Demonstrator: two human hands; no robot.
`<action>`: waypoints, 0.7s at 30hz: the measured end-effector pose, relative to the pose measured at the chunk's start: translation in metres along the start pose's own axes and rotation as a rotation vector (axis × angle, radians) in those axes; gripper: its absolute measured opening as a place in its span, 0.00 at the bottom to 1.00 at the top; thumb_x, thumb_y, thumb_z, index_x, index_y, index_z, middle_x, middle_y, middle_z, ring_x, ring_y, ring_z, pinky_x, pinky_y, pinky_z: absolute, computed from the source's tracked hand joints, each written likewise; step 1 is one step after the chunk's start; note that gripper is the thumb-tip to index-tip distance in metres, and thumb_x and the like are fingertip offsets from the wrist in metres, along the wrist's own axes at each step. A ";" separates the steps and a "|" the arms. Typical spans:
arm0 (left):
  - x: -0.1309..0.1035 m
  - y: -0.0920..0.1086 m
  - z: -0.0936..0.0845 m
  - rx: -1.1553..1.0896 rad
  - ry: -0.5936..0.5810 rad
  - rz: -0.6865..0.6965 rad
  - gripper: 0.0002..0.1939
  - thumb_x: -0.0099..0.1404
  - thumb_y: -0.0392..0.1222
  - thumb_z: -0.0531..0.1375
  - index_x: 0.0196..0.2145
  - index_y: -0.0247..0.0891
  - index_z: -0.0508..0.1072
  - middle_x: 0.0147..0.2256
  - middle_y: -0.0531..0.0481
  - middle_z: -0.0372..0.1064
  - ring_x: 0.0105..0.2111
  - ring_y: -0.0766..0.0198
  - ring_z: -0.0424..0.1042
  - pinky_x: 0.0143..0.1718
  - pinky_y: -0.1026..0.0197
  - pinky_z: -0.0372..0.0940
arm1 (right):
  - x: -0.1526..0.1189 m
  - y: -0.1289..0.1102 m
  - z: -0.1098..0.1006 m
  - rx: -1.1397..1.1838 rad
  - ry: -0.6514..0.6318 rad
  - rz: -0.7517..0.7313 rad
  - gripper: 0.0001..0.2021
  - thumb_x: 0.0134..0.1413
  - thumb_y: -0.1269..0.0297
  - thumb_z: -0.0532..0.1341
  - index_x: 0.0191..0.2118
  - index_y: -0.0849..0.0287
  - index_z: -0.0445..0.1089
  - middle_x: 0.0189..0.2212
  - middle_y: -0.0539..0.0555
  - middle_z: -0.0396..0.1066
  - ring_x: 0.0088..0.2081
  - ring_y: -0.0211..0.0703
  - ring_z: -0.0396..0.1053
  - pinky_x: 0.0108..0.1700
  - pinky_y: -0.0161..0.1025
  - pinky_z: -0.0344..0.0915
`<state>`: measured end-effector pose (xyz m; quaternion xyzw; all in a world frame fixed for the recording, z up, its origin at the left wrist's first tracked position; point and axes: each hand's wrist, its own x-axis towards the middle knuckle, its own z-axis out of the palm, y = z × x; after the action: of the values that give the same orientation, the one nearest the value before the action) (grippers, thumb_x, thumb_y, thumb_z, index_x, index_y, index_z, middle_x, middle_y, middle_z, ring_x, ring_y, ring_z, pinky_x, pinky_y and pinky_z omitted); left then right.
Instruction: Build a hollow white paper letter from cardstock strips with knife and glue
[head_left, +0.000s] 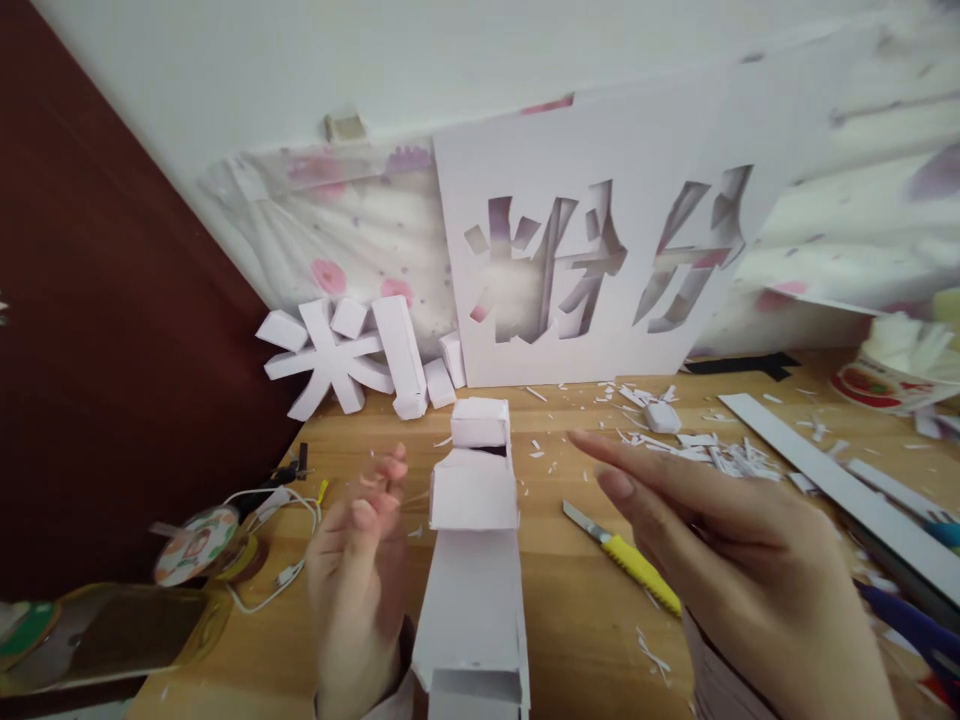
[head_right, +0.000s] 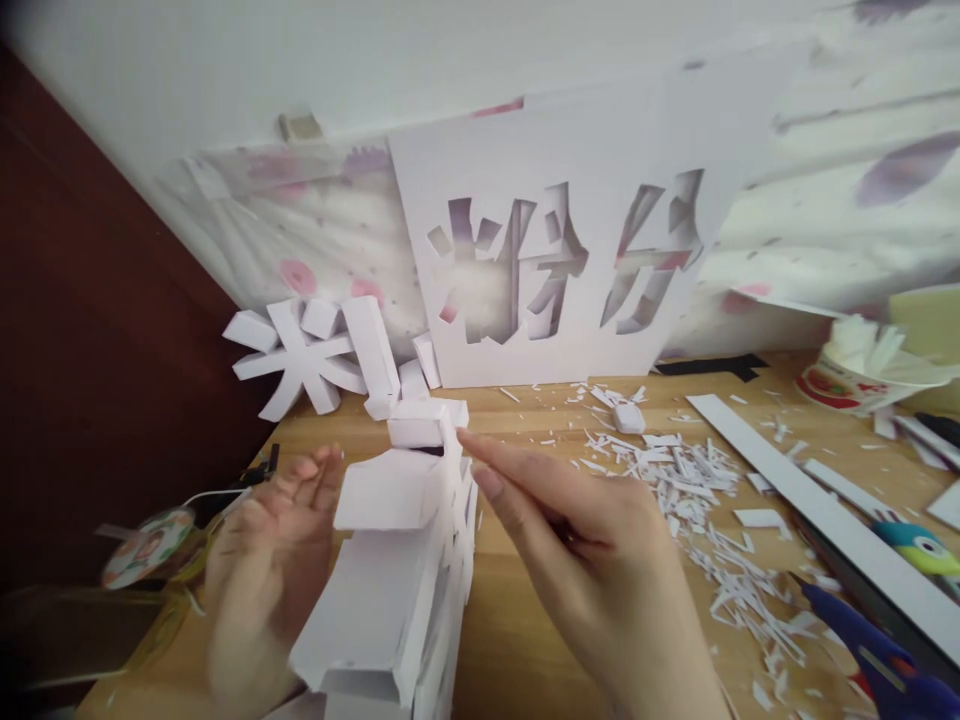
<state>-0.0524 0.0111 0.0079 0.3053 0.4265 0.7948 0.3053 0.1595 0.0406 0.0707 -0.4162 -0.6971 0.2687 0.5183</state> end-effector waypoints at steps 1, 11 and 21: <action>0.000 0.001 -0.002 0.045 -0.012 0.044 0.11 0.63 0.54 0.70 0.31 0.45 0.81 0.39 0.56 0.79 0.50 0.63 0.76 0.60 0.59 0.68 | -0.001 0.000 0.000 0.001 0.010 -0.006 0.14 0.63 0.68 0.64 0.49 0.44 0.83 0.29 0.45 0.82 0.22 0.31 0.72 0.26 0.25 0.67; 0.009 0.046 -0.034 0.699 -0.194 0.167 0.14 0.61 0.51 0.71 0.46 0.54 0.82 0.26 0.61 0.79 0.25 0.68 0.78 0.30 0.70 0.73 | -0.010 0.011 0.003 -0.154 -0.056 -0.197 0.11 0.68 0.65 0.61 0.48 0.58 0.81 0.16 0.41 0.60 0.16 0.31 0.54 0.18 0.29 0.53; 0.029 0.044 -0.018 1.397 -0.435 0.821 0.11 0.74 0.35 0.57 0.46 0.35 0.79 0.38 0.46 0.80 0.38 0.57 0.76 0.42 0.55 0.68 | -0.016 0.021 -0.003 -0.244 -0.039 -0.171 0.10 0.68 0.61 0.62 0.49 0.52 0.80 0.17 0.42 0.68 0.16 0.31 0.63 0.20 0.27 0.61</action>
<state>-0.0934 0.0039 0.0443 0.7017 0.6073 0.3193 -0.1919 0.1703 0.0372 0.0466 -0.4100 -0.7674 0.1448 0.4711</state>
